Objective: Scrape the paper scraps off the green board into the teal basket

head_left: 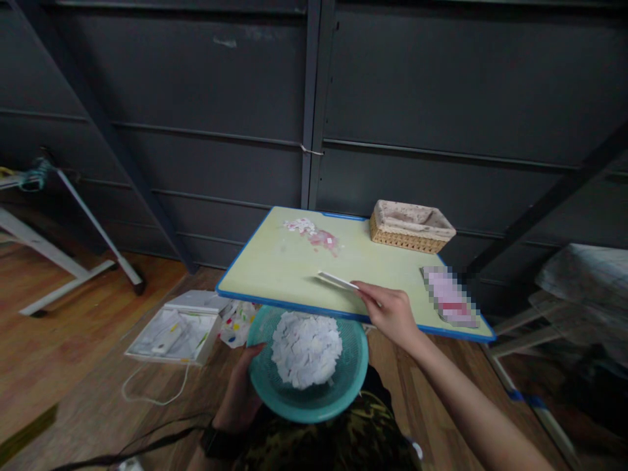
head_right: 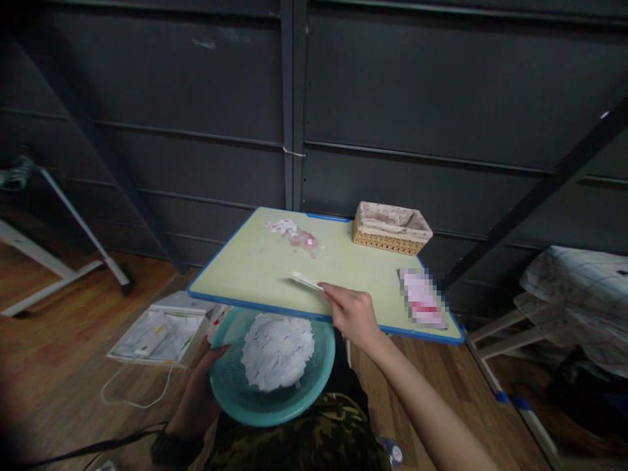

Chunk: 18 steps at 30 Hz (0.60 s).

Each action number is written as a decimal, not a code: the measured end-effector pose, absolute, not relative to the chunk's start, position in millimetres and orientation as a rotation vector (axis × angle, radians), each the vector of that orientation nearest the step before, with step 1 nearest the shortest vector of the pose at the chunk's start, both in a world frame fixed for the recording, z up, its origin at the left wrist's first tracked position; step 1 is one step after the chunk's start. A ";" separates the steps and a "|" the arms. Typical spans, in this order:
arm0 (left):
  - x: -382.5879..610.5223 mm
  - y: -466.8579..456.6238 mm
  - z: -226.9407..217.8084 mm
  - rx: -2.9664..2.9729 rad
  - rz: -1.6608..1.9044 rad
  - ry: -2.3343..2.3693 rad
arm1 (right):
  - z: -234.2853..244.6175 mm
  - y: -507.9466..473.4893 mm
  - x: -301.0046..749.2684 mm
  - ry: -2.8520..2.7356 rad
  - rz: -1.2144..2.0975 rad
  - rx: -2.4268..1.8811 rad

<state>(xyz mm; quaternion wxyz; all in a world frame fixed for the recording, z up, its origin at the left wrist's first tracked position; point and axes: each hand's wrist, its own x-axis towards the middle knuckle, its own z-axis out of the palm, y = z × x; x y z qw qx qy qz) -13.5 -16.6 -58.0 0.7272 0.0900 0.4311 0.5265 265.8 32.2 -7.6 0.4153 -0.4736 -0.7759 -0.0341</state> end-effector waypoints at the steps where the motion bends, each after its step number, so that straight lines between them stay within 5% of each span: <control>1: -13.7 -16.1 -58.3 0.192 1.146 0.961 | -9.0 39.8 268.2 -1.940 -0.118 -1.227; 18: -20.0 -19.0 -64.5 0.197 1.111 0.966 | 5.7 7.6 254.3 -2.148 0.124 -0.953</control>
